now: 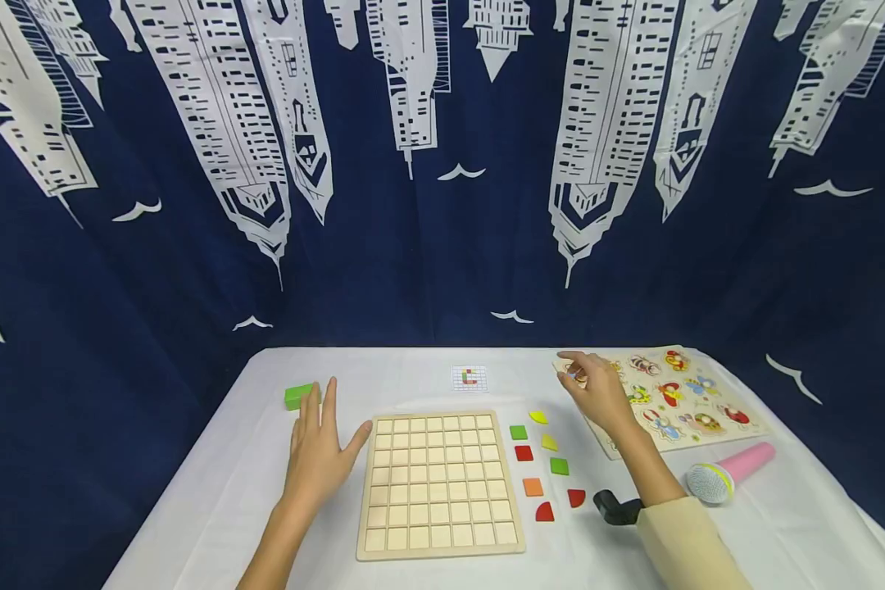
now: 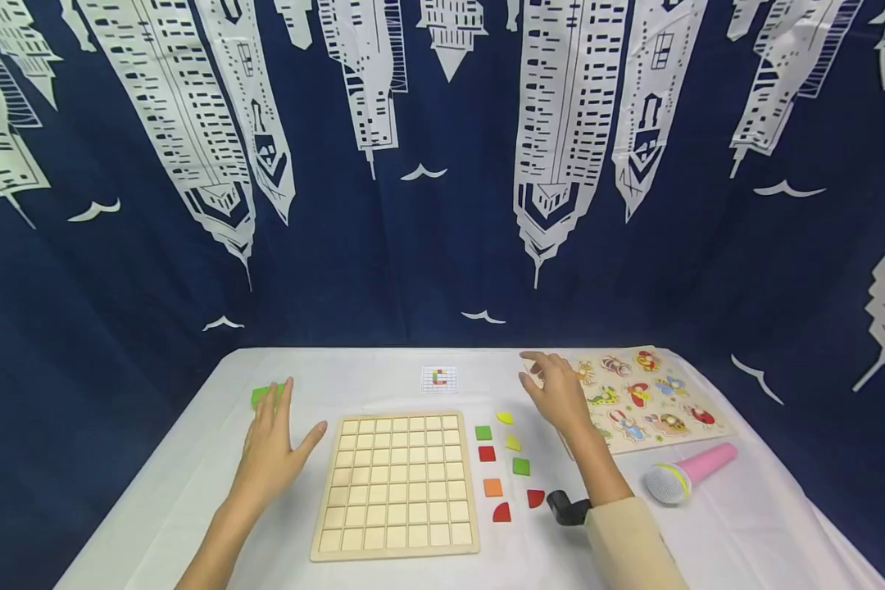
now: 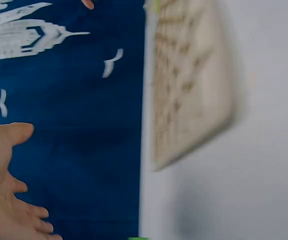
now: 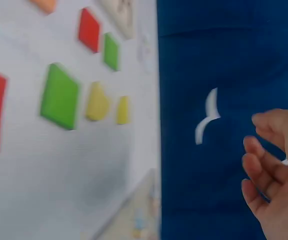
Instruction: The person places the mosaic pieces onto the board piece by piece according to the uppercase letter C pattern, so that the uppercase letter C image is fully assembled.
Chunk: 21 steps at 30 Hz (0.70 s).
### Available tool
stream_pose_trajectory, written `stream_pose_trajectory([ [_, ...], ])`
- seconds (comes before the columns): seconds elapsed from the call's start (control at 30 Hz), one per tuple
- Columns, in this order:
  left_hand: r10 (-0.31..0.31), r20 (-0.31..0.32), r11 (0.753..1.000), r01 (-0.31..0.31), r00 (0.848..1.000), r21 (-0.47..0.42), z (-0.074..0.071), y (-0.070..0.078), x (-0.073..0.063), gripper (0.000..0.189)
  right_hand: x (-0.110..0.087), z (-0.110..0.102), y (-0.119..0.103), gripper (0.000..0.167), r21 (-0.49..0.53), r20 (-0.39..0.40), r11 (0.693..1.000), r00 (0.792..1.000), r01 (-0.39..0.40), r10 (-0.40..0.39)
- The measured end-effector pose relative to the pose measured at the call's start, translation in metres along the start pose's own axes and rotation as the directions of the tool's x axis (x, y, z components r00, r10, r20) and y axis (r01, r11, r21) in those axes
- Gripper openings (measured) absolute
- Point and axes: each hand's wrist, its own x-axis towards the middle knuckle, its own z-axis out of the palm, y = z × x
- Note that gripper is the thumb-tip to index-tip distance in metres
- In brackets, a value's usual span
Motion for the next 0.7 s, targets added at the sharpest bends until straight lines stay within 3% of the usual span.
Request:
stream_pose_trajectory([
  [0.17, -0.017, 0.028, 0.988, 0.022, 0.999, -0.150, 0.027, -0.017, -0.016, 0.085, -0.002, 0.023, 0.019, 0.036, 0.067, 0.173, 0.995, 0.983, -0.074, 0.061],
  [0.3, -0.002, 0.141, 0.970, 0.036, 0.990, -0.242, 0.050, -0.034, -0.022, 0.088, -0.008, 0.040, 0.028, 0.037, 0.103, 0.314, 0.988, 0.947, -0.114, 0.076],
  [0.4, 0.025, 0.234, 0.960, 0.042, 0.972, -0.277, 0.063, -0.047, -0.026, 0.091, -0.015, 0.049, 0.031, 0.036, 0.117, 0.365, 0.983, 0.927, -0.141, 0.090],
  [0.53, 0.063, 0.295, 0.969, 0.013, 0.953, -0.248, 0.075, -0.058, -0.034, 0.089, -0.022, 0.056, 0.034, 0.032, 0.117, 0.391, 0.975, 0.911, -0.187, 0.128],
  [0.7, 0.126, 0.285, 0.985, -0.087, 0.950, -0.146, 0.082, -0.061, -0.039, 0.082, -0.025, 0.061, 0.038, 0.027, 0.076, 0.409, 0.969, 0.893, -0.235, 0.185],
])
